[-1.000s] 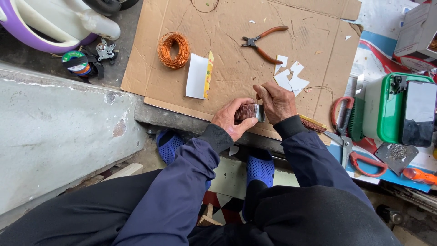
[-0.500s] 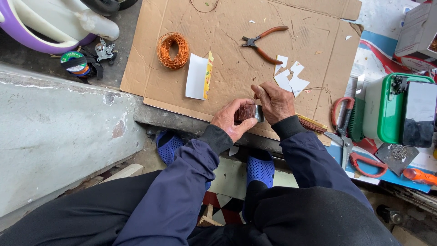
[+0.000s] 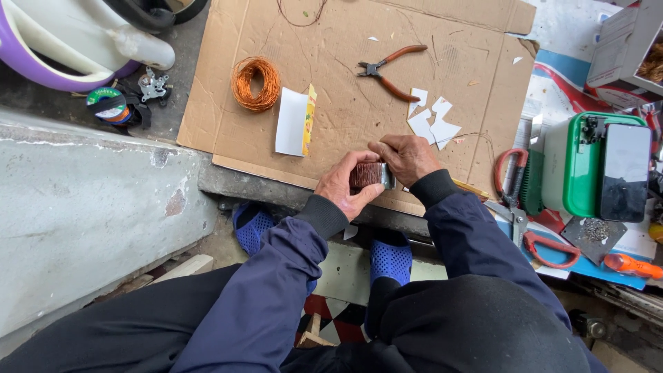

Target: Manually winding copper wire around a metal core and applying insulating paper strips to repair an electronic component.

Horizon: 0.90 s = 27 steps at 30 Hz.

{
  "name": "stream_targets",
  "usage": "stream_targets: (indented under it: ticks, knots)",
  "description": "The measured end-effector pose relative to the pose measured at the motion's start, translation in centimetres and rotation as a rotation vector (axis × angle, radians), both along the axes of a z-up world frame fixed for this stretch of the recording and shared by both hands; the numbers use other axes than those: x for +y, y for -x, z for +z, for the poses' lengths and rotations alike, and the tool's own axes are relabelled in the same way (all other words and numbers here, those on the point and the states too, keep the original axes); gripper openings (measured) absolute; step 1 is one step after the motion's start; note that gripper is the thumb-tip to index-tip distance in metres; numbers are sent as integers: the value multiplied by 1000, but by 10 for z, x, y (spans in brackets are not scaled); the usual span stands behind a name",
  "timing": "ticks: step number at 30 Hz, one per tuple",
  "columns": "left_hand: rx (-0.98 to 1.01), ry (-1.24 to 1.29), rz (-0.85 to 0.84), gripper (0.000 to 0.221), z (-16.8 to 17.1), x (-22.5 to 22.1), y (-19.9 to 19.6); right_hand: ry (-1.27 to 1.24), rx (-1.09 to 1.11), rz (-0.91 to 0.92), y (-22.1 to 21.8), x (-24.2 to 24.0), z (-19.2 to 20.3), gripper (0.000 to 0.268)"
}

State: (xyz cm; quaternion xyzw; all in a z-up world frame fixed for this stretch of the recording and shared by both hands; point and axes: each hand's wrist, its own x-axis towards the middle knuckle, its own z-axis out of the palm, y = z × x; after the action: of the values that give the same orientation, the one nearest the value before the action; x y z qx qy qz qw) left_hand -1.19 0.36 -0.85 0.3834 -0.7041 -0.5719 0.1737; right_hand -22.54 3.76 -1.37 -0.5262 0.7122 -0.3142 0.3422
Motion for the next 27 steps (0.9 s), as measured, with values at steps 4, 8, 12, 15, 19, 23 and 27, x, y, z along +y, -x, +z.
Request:
stream_targets:
  ticks: [4,8,12,15,19,23,27]
  knots:
    - [3,53,-32,54,6,-1,0,-142,7,36,11,-8,-8,30]
    - [-63,149,-116,50,11,-5,-1,-245,23,99,14,-14,2,35]
    - [-81,143,-192,47,26,-16,-3,-235,27,76,11,-13,5,36]
    - [-148,125,-168,55,12,-14,-4,-280,-13,-72,13,-1,59,75]
    - [-148,115,-158,55,8,-18,-4,274,-113,-448,27,77,142,27]
    - [-158,138,-127,57,-5,-16,0,202,29,-930,38,173,122,29]
    - [-170,100,-122,55,6,-17,-2,-159,-309,-1016,14,222,37,20]
